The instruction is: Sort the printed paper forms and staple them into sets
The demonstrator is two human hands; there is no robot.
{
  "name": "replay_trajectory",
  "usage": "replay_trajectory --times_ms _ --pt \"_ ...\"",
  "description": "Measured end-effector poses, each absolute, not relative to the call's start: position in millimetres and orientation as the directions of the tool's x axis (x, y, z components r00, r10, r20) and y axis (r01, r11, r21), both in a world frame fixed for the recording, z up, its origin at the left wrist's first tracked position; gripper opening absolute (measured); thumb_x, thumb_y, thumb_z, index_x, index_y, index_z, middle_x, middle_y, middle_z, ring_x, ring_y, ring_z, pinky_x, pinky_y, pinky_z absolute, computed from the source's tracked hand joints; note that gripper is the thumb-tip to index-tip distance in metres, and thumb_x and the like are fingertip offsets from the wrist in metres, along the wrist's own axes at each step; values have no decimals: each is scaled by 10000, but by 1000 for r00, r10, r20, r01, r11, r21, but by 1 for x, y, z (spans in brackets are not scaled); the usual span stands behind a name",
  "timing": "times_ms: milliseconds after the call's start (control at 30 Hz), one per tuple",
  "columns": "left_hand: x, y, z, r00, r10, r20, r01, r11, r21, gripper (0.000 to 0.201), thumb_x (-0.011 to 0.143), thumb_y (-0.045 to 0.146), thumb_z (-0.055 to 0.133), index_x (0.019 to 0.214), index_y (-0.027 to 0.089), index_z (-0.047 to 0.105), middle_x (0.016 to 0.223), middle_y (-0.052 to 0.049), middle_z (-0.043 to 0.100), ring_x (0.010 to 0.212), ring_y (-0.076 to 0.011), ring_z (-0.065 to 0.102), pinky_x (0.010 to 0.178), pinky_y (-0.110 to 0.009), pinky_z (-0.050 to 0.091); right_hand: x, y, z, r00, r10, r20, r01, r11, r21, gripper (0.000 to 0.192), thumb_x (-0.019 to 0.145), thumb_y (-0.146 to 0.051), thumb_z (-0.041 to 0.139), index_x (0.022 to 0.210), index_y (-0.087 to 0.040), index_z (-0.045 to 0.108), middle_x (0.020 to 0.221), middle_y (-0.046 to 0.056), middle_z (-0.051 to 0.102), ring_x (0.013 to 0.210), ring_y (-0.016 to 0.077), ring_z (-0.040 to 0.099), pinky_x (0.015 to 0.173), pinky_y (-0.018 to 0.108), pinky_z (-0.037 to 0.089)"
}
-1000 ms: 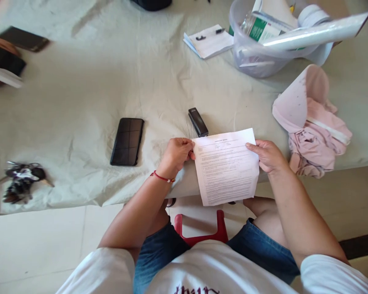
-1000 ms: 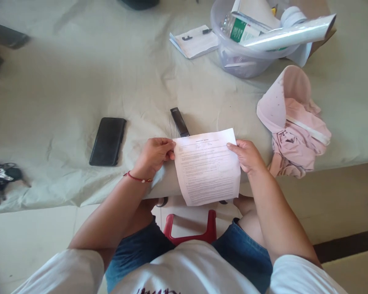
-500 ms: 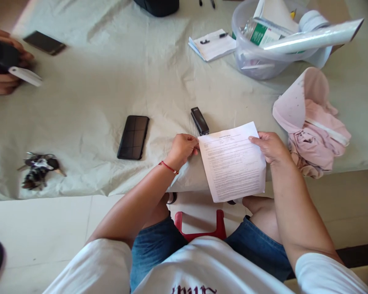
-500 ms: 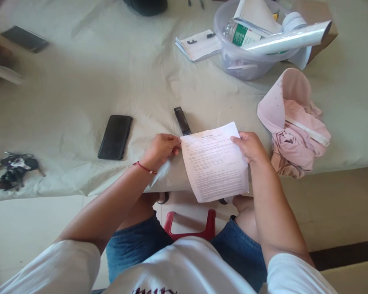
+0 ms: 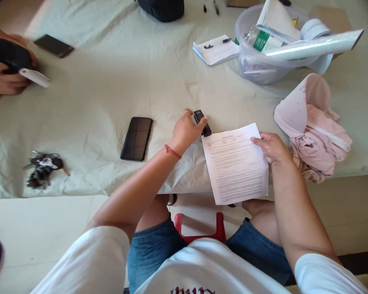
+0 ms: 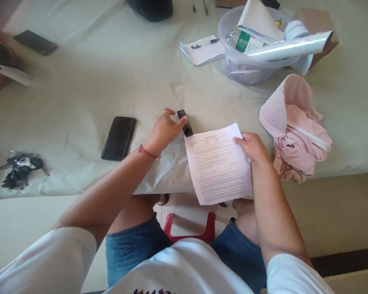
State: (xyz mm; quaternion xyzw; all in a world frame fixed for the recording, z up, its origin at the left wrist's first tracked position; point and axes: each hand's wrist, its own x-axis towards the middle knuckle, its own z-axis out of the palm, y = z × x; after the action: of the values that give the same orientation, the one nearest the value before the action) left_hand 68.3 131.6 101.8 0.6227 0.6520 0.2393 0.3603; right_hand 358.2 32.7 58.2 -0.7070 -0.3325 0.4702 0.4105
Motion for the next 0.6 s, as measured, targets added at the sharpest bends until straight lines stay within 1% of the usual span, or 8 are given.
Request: replay_trajectory --times_ms 67,133,200,233,300,433,500,600 --pt "76 140 101 103 973 -208 716 72 694 497 923 423 826 1281 143 626 846 -76 707 920 -311 723 783 -345 476 357 31 59 337 853 -399 58 -442 -895 395 564 -472 979 786 -211 783 759 23 795 628 196 677 602 316 544" --pt "76 144 101 137 966 -220 744 46 666 406 947 317 768 1279 129 627 868 -84 718 956 -308 726 814 -354 492 354 29 60 328 850 -413 33 -447 -894 417 556 -477 992 783 -203 775 765 36 799 635 199 688 614 322 551" --pt "70 146 100 154 969 -195 733 21 680 279 952 200 701 1219 140 646 866 -82 728 977 -289 728 840 -349 503 350 26 60 303 848 -434 11 -459 -889 444 547 -484 1008 795 -196 779 783 49 808 655 209 710 633 332 565" --pt "66 145 99 150 971 -186 718 23 695 238 951 184 692 1184 150 650 860 -82 729 981 -282 729 846 -346 507 347 25 60 286 848 -447 -2 -466 -885 458 542 -490 1015 807 -194 787 797 54 814 667 216 722 646 338 576" --pt "59 143 97 113 973 -200 686 69 724 219 958 255 734 1135 166 640 852 -86 724 972 -286 732 838 -347 511 343 22 59 258 844 -470 -22 -481 -877 481 531 -500 1026 833 -197 806 821 57 827 680 226 739 667 350 596" --pt "63 141 94 61 964 -260 680 151 717 431 937 495 806 1132 176 592 912 -125 723 1002 -338 734 828 -379 507 341 17 58 276 831 -483 -22 -497 -868 481 504 -505 1043 808 -216 809 800 48 826 659 223 735 663 355 606" --pt "72 143 95 64 967 -248 690 136 711 471 912 486 836 1156 180 573 988 -142 729 1053 -345 731 858 -383 509 343 17 59 286 834 -472 -10 -490 -872 478 513 -516 1043 805 -225 799 797 48 824 663 231 739 668 370 613" --pt "85 149 98 74 965 -252 691 132 711 462 860 362 874 1150 198 554 1052 -156 735 1076 -348 714 863 -387 518 346 18 62 285 843 -456 7 -477 -879 493 541 -537 1035 841 -224 799 823 56 829 699 251 757 694 395 629"
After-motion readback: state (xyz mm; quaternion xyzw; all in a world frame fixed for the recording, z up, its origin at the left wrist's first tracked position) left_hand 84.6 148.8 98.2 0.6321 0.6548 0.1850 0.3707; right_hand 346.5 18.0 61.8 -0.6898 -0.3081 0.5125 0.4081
